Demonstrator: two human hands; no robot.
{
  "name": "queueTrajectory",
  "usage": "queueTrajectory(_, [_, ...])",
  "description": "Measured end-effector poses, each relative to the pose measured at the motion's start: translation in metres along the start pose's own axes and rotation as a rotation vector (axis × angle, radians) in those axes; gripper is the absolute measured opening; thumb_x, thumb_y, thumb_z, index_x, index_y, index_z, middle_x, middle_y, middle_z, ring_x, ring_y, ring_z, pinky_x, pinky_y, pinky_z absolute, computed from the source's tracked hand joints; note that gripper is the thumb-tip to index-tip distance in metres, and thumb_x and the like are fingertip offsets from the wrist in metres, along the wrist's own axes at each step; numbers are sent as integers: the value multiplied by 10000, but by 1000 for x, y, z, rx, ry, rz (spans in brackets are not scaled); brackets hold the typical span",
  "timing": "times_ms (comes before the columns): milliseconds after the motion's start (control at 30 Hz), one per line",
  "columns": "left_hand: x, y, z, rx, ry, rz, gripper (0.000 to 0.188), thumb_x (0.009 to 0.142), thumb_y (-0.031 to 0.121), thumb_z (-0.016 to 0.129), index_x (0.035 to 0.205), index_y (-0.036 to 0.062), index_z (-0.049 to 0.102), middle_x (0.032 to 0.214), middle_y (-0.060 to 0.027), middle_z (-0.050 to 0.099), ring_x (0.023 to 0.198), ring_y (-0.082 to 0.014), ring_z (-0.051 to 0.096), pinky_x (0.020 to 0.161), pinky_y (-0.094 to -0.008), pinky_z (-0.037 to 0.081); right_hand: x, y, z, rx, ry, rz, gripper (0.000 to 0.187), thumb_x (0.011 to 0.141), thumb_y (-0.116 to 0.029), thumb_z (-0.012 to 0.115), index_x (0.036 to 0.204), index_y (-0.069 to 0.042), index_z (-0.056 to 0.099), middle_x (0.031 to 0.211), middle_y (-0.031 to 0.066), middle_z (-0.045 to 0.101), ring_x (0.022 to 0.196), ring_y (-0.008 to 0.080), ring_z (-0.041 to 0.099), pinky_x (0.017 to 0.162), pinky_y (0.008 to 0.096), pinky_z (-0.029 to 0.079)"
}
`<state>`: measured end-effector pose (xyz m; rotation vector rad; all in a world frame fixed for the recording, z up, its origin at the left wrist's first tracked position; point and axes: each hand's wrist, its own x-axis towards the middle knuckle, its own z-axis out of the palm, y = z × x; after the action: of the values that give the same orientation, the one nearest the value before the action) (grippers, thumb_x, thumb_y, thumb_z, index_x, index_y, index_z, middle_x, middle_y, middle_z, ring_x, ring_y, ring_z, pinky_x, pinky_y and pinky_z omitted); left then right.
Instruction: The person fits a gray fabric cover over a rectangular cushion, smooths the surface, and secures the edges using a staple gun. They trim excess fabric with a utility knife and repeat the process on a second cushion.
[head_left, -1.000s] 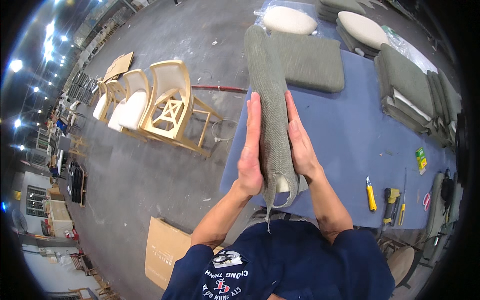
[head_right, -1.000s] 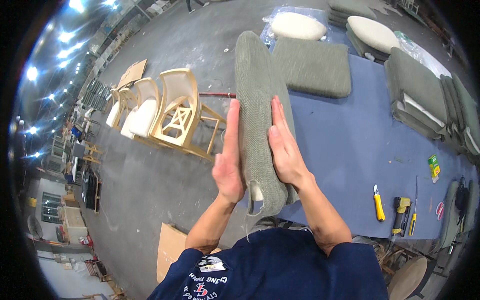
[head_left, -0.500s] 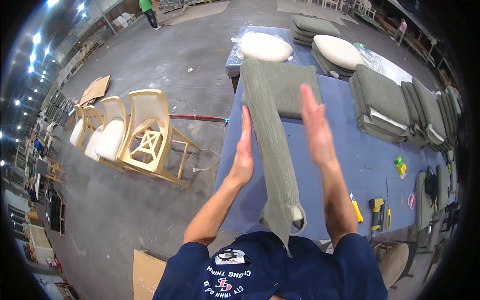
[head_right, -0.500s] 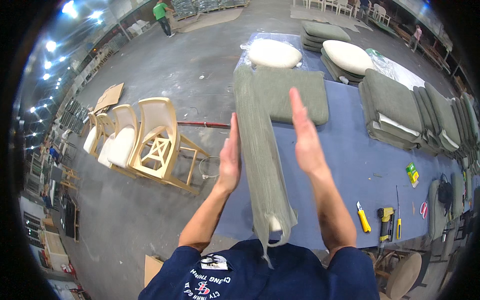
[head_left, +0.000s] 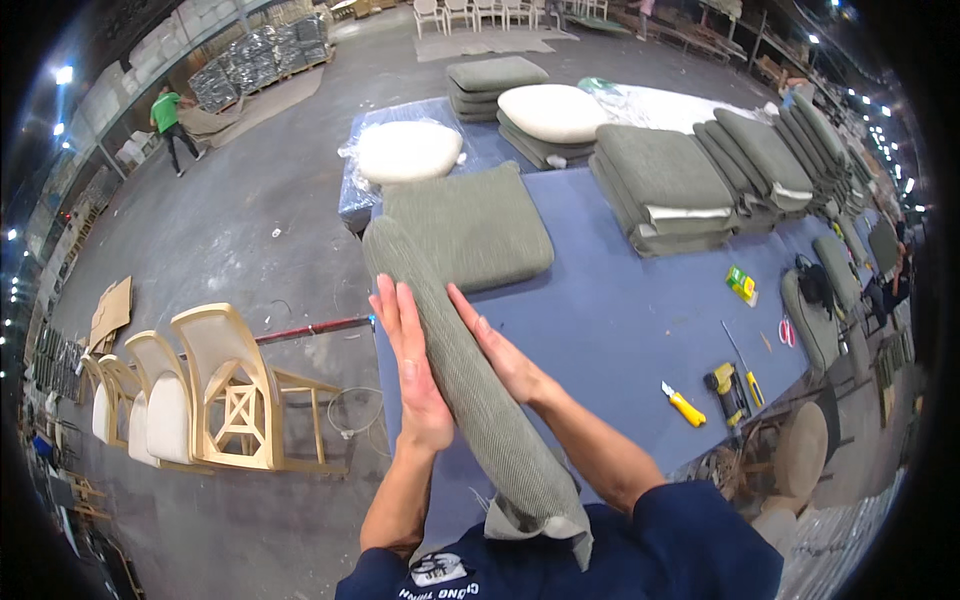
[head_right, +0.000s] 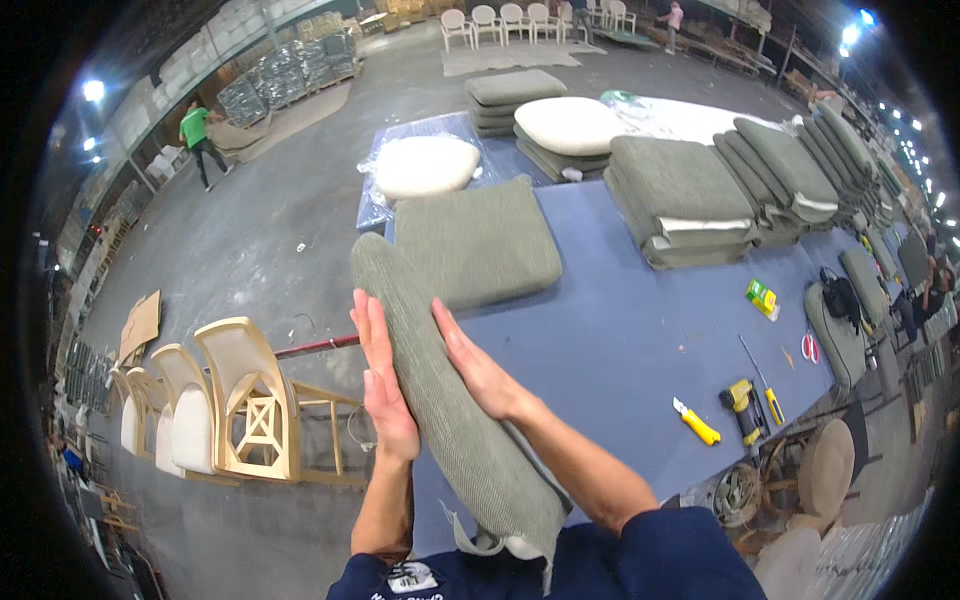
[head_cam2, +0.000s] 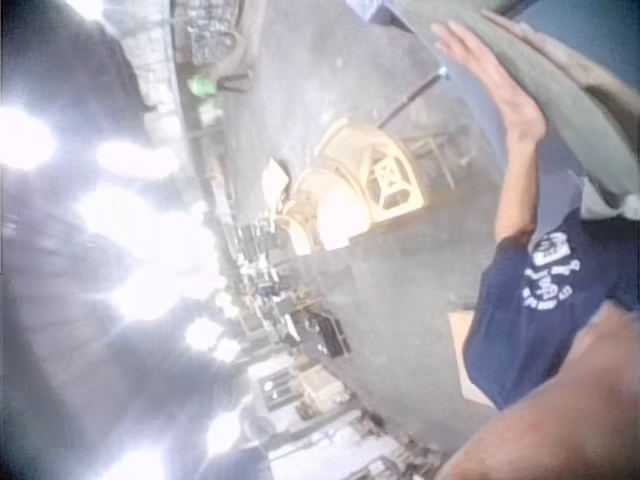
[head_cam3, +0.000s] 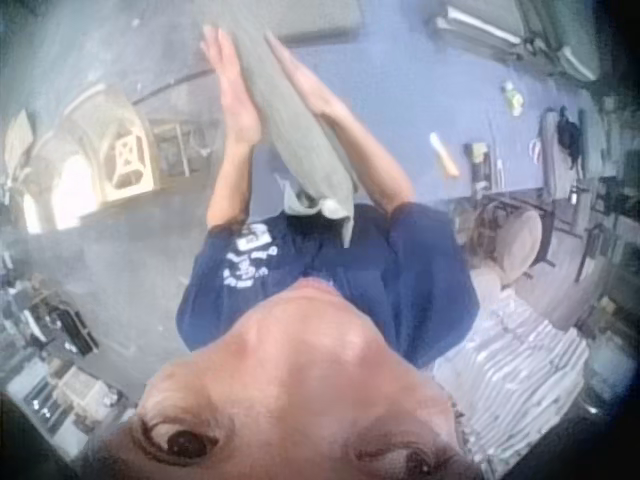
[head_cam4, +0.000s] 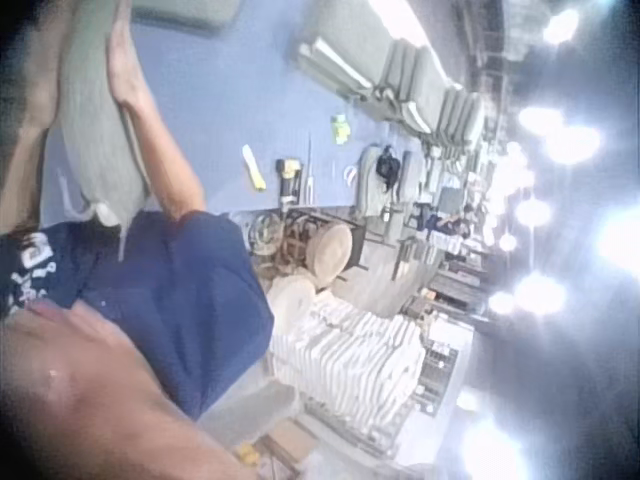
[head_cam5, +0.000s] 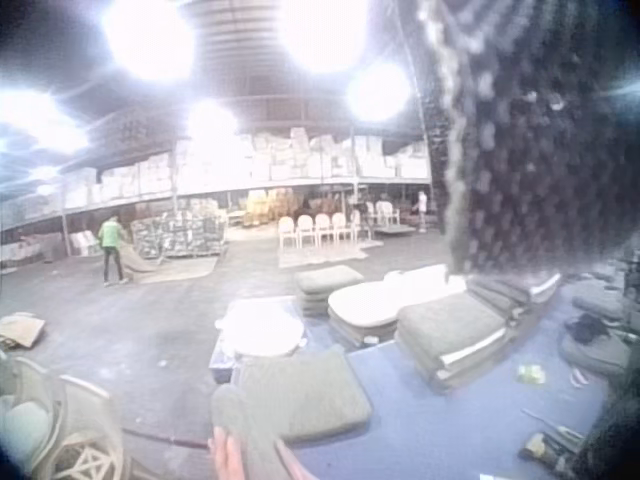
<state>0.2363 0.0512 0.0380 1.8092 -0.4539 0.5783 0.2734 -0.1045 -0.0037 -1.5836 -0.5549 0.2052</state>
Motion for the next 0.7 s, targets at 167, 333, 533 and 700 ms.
queueTrajectory(167, [-11, -30, -28, -359, 297, -59, 866, 1078, 585, 153, 1679, -24, 18, 1782, -167, -2, 1641, -330, -59, 1305, -503, -77, 8, -42, -47, -33, 55, -240, 789, 1141, -558, 153, 1677, 17, 78, 1768, 190, 34, 1637, 289, 38, 1324, 401, 32])
queueTrajectory(333, [-4, -26, -5, -172, 158, -26, 880, 1070, 577, 167, 1666, -63, 81, 1779, -185, -15, 1639, -324, -88, 1305, -494, -71, 21, -37, -25, 220, 10, -83, 801, 1135, -569, 195, 1669, 26, 162, 1763, 194, 112, 1639, 290, 72, 1324, 422, 60])
queueTrajectory(533, [-33, -33, -33, -124, 73, -69, 896, 1049, 598, 133, 1674, -43, 87, 1778, -182, 1, 1642, -324, -35, 1316, -484, -3, 20, 16, 36, -40, 2, -143, 757, 1143, -498, 209, 1665, 46, 144, 1760, 221, 100, 1640, 332, 62, 1325, 424, 59])
queueTrajectory(700, [-14, -1, -25, -443, 147, -117, 908, 1045, 618, 152, 1677, -31, 92, 1779, -164, 50, 1638, -314, 81, 1324, -452, 106, 45, -73, -5, 28, 73, -477, 781, 1133, -578, 183, 1683, -23, 176, 1762, 169, 153, 1639, 294, 79, 1323, 433, 63])
